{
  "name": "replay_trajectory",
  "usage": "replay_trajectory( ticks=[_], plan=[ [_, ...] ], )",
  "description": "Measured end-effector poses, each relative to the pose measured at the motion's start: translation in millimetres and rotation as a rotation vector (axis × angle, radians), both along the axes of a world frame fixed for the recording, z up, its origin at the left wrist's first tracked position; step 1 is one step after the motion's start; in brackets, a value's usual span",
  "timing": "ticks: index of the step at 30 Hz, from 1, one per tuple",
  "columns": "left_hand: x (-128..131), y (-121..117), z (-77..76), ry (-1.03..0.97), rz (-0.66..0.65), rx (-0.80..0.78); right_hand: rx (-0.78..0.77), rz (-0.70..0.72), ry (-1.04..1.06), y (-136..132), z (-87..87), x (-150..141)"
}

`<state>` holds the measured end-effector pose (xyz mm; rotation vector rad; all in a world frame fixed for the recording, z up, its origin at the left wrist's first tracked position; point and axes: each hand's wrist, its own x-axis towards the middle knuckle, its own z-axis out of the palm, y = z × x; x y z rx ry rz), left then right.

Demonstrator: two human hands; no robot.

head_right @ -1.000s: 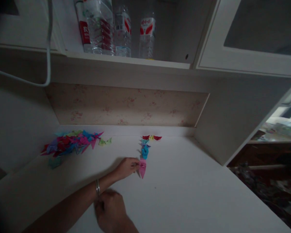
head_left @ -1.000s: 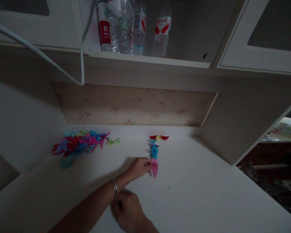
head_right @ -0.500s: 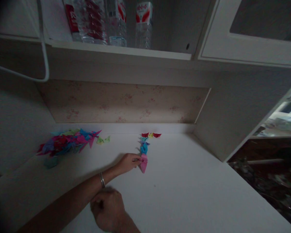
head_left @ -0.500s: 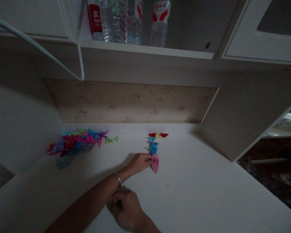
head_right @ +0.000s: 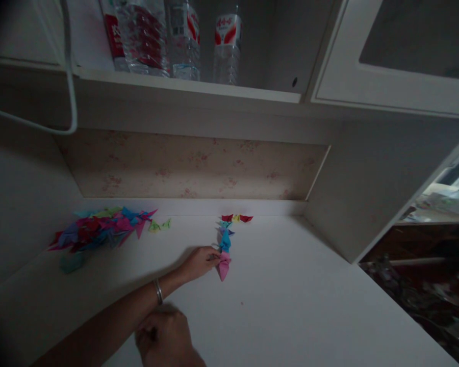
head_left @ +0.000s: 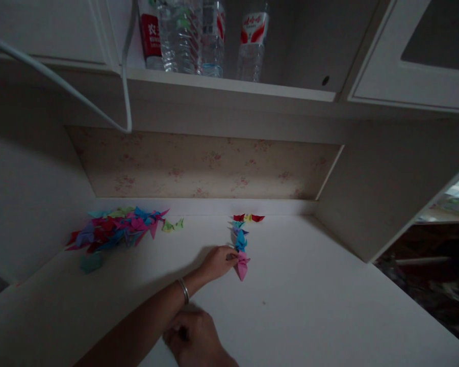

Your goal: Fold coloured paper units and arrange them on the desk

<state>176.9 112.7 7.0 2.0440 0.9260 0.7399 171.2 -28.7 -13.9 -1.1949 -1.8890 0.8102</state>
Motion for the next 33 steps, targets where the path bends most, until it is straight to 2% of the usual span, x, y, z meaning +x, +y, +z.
replay_trajectory(
  ticks=[7,11,15,17,19,22,24,27,33],
  plan=[
    [-7.4,-2.8,5.4,-0.034,0.012,-0.020,0.012,0.035,0.056,3.5,-2.1,-1.7],
    [-27.6,-5.9,5.0,-0.087,0.100,-0.089,-0.016,0.060,0.083,5.0,-1.0,-1.3],
    [-72.1,-25.5,2.6,-0.189,0.262,-0.237,-0.033,0.062,0.065,5.0,1.1,0.5],
    [-101.7,-43.6,0.4,-0.356,0.417,-0.367,-0.032,0.071,0.073,4.0,4.0,1.4],
    [-131.8,-63.6,-3.5,-0.464,0.508,-0.440,-0.034,0.075,0.080,2.6,7.5,2.0],
    [-168.9,-88.0,-11.8,-0.533,0.554,-0.488,-0.071,0.054,0.049,1.0,11.3,2.5],
    [-184.4,-96.8,-16.4,-0.582,0.573,-0.515,-0.102,0.031,0.033,0.5,11.9,2.5],
    [-192.8,-101.1,-17.4,-0.644,0.586,-0.537,-0.125,0.009,0.076,-0.1,9.5,2.4],
    [-185.8,-107.1,-6.6,-0.630,0.553,-0.513,-0.172,-0.054,0.158,-3.8,0.8,3.0]
  ],
)
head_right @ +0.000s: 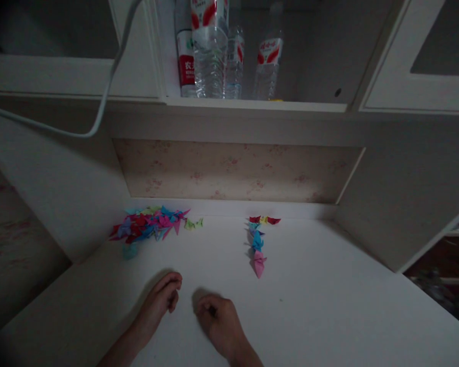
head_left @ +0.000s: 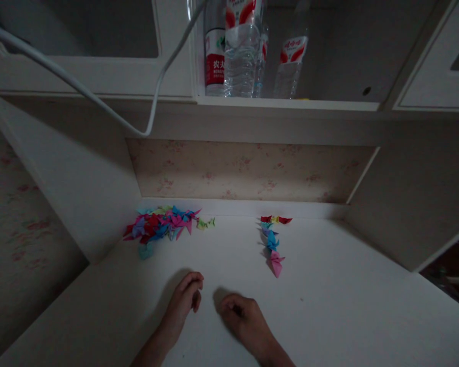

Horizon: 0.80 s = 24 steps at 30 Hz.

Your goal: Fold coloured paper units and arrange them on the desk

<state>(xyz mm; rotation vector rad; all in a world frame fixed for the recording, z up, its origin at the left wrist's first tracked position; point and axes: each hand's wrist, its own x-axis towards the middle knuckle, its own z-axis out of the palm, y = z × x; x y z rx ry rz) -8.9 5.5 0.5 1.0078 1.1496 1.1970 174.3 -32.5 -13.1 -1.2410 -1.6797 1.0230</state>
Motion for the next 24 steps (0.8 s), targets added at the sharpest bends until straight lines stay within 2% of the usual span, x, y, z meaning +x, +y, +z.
replay_trajectory(
  ticks=[12,24],
  plan=[
    [1.3,-4.0,5.3,0.004,-0.006,0.030,0.022,0.019,0.009,0.6,3.3,0.8],
    [1.1,1.0,-2.6,0.042,0.001,0.025,0.004,0.020,-0.011,1.9,1.0,1.3]
  ],
)
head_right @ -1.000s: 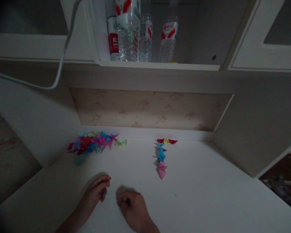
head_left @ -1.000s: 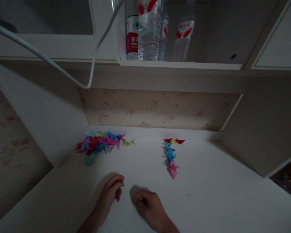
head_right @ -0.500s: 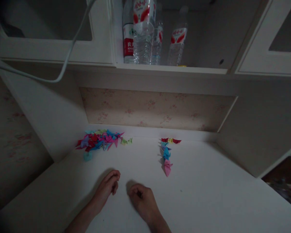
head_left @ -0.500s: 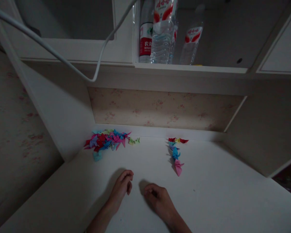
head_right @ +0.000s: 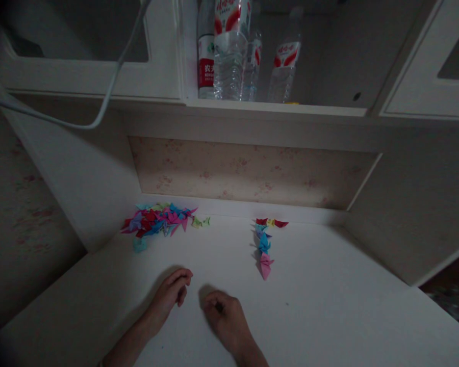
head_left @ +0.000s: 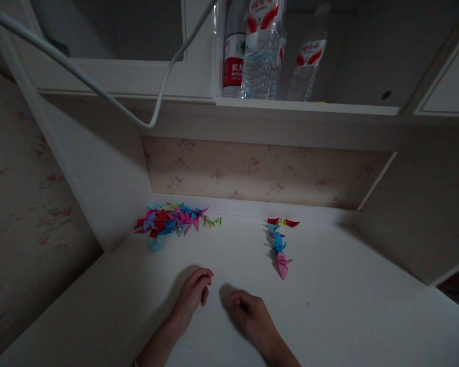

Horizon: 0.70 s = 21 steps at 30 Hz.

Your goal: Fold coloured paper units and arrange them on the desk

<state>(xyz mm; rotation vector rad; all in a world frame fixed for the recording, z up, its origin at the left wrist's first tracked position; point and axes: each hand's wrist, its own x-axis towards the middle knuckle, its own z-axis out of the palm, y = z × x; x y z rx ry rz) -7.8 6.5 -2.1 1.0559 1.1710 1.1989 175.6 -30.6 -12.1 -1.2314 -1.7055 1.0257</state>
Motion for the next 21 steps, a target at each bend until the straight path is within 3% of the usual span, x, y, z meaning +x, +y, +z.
replay_trajectory(
  ticks=[7,21],
  plan=[
    [0.4,-1.7,4.4,-0.020,0.000,-0.019,-0.002,-0.006,0.015,-0.6,2.8,0.0],
    [-1.6,0.6,-1.5,0.004,-0.010,0.003,0.005,0.008,-0.008,-0.5,4.1,0.6]
  ],
)
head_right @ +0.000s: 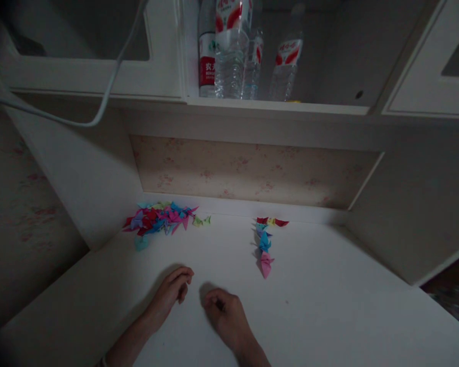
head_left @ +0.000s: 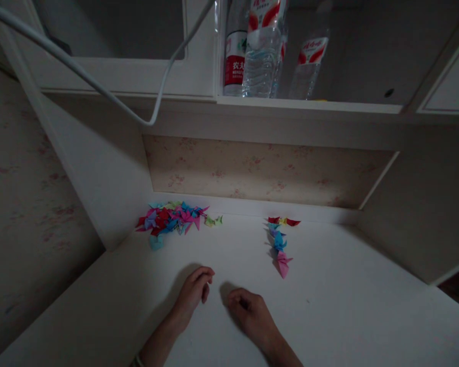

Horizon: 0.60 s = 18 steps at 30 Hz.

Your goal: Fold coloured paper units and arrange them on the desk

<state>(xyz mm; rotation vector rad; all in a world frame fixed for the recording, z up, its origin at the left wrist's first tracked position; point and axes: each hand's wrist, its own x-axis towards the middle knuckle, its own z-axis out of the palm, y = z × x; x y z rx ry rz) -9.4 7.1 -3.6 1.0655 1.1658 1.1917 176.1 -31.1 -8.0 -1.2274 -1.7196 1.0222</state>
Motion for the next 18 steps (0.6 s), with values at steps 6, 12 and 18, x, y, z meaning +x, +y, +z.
replay_trajectory(
  ticks=[6,12,18],
  plan=[
    [-0.4,-0.4,-1.7,-0.006,-0.013,0.002,0.008,0.003,0.004,0.8,-3.9,0.1],
    [0.0,-1.6,3.8,-0.006,-0.015,-0.029,-0.003,0.008,0.012,-0.8,-1.7,-0.5],
    [-0.1,-3.4,6.4,0.007,-0.030,0.000,-0.015,0.006,0.013,-1.5,-0.7,-0.6]
  ],
)
